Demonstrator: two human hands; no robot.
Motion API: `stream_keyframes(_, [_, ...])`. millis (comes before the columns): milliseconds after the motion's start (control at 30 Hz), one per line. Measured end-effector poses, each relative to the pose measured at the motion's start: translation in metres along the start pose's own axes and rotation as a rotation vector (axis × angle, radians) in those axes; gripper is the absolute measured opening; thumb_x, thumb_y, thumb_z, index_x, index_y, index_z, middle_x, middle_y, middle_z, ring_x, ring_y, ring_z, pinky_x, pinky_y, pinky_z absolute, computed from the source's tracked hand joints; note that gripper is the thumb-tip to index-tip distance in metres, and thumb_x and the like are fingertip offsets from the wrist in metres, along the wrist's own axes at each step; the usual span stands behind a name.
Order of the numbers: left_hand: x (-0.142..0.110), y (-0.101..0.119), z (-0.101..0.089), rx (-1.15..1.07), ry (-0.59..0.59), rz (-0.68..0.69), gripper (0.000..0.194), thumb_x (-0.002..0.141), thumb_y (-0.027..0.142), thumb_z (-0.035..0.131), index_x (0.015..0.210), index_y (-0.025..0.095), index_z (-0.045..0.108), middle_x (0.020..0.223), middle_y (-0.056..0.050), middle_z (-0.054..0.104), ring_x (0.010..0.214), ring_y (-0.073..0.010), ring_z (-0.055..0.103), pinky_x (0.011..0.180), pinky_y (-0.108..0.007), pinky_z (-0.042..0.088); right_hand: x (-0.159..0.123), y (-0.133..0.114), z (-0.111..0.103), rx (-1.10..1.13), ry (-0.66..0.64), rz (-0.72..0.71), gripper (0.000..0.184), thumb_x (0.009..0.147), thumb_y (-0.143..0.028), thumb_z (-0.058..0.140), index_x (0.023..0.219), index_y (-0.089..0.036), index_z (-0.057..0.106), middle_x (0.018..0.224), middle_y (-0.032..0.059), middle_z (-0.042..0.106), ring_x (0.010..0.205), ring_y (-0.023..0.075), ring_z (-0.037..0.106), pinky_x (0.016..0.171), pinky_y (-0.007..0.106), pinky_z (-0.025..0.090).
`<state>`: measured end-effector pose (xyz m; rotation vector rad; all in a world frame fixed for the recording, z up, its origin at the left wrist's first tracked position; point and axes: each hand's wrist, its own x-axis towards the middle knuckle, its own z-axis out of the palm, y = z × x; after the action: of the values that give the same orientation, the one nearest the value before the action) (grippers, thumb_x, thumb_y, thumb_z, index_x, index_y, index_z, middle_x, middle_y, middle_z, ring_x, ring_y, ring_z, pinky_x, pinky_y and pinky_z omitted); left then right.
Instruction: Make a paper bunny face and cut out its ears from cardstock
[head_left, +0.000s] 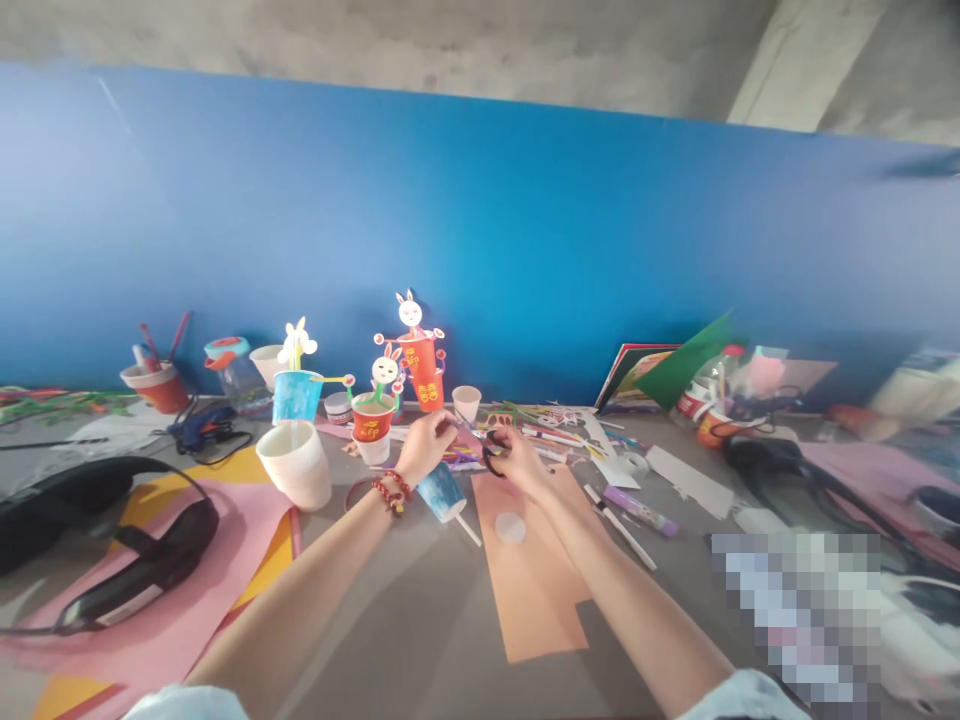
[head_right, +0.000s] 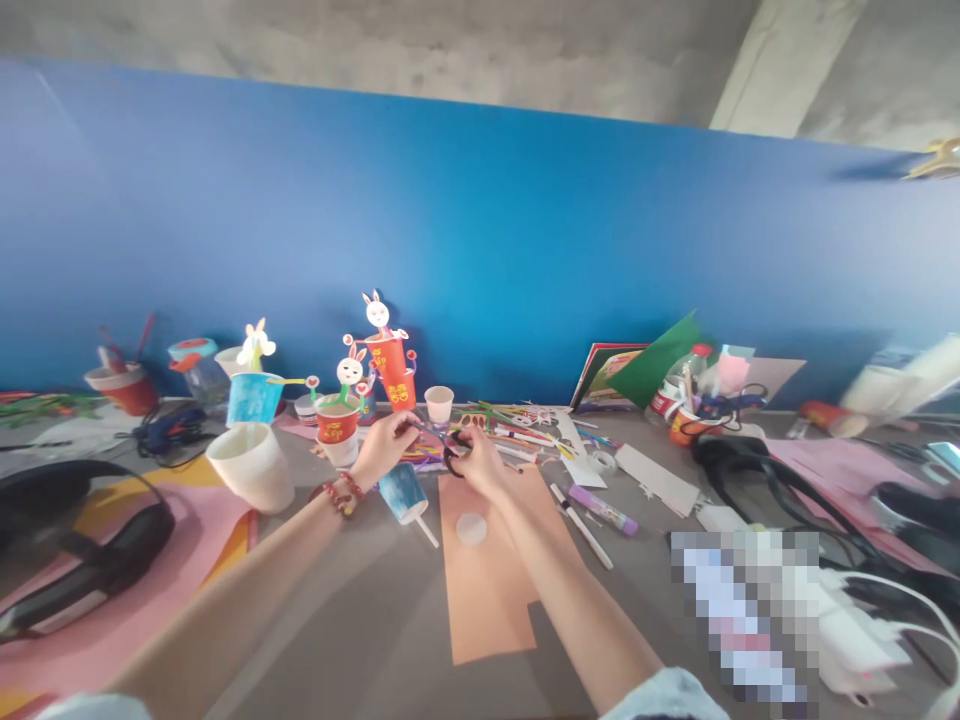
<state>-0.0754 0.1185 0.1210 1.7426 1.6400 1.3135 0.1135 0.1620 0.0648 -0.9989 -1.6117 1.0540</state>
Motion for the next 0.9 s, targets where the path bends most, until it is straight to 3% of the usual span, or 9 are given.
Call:
stream_keyframes(200, [-0.004,-0.007,-0.003,-0.091,-0.144,0.002,0.021,0.097,0.033,0.063,0.098,0.013,0.065,0.088,-0.001,0.067,0.071,-0.0143,0.065,0.065,-0.030,0.057,0.009,-0.004,0.001,0.122,-0.044,0.037,0.037,0.060,-0.030,0.073,0.092,-0.024,0.055,0.102,0.0054,0.072,0.079,0.0221,0.069,0.058,0.029,0.052])
stream_keyframes(300, [-0.007,-0.003,-0.006,-0.195,-0.179,0.030,0.022,0.095,0.034,0.065,0.089,0.013,0.065,0.076,0.002,0.064,0.061,-0.0115,0.061,0.058,-0.026,0.053,0.008,-0.006,0.003,0.205,-0.121,0.073,0.033,0.058,-0.028,0.074,0.085,-0.022,0.055,0.083,0.0016,0.073,0.062,0.0200,0.068,0.048,0.026,0.049])
stream_keyframes(367, [-0.011,-0.001,-0.009,-0.260,-0.143,0.047,0.024,0.091,0.037,0.068,0.083,0.015,0.065,0.069,0.003,0.062,0.058,-0.0112,0.058,0.056,-0.024,0.050,0.006,-0.006,0.005,0.263,-0.137,0.092,0.031,0.056,-0.025,0.076,0.079,-0.021,0.055,0.068,-0.0022,0.070,0.053,0.0185,0.065,0.043,0.024,0.046])
stream_keyframes(467, [-0.019,0.002,-0.014,-0.342,0.041,0.056,0.024,0.088,0.041,0.066,0.083,0.017,0.065,0.067,0.003,0.060,0.059,-0.0113,0.056,0.057,-0.023,0.047,0.011,-0.007,0.003,0.367,-0.064,0.098,0.031,0.059,-0.021,0.079,0.080,-0.019,0.055,0.061,-0.0053,0.066,0.048,0.0150,0.062,0.040,0.021,0.043])
stream_keyframes(567, [-0.032,0.004,-0.018,-0.401,0.213,0.053,0.025,0.090,0.044,0.061,0.088,0.019,0.065,0.071,0.002,0.060,0.062,-0.0116,0.054,0.060,-0.022,0.046,0.035,-0.013,-0.002,0.501,0.085,0.080,0.022,0.077,-0.021,0.075,0.088,-0.017,0.057,0.069,-0.0046,0.065,0.054,0.0116,0.063,0.047,0.021,0.050])
stream_keyframes(633, [-0.045,0.006,-0.019,-0.419,0.207,0.044,0.027,0.088,0.045,0.063,0.086,0.019,0.066,0.071,0.001,0.061,0.060,-0.0121,0.054,0.057,-0.023,0.046,0.059,-0.022,-0.003,0.595,0.182,0.048,0.013,0.088,-0.021,0.069,0.092,-0.015,0.059,0.078,-0.0028,0.065,0.063,0.0112,0.065,0.057,0.024,0.055])
stream_keyframes(733, [-0.064,0.008,-0.017,-0.420,0.106,0.033,0.026,0.083,0.044,0.069,0.082,0.018,0.070,0.069,-0.001,0.065,0.058,-0.0137,0.057,0.055,-0.024,0.047,0.095,-0.038,0.008,0.709,0.270,0.006,0.009,0.095,-0.022,0.064,0.098,-0.014,0.061,0.086,-0.0008,0.066,0.072,0.0125,0.066,0.064,0.027,0.058])
stream_keyframes(900, [-0.085,-0.003,-0.017,-0.406,0.069,0.021,0.026,0.086,0.043,0.067,0.079,0.018,0.069,0.066,-0.001,0.065,0.057,-0.0142,0.057,0.055,-0.024,0.048,0.122,-0.042,0.043,0.784,0.278,0.015,0.013,0.097,-0.025,0.063,0.102,-0.013,0.063,0.088,0.0001,0.066,0.070,0.0123,0.066,0.063,0.027,0.058])
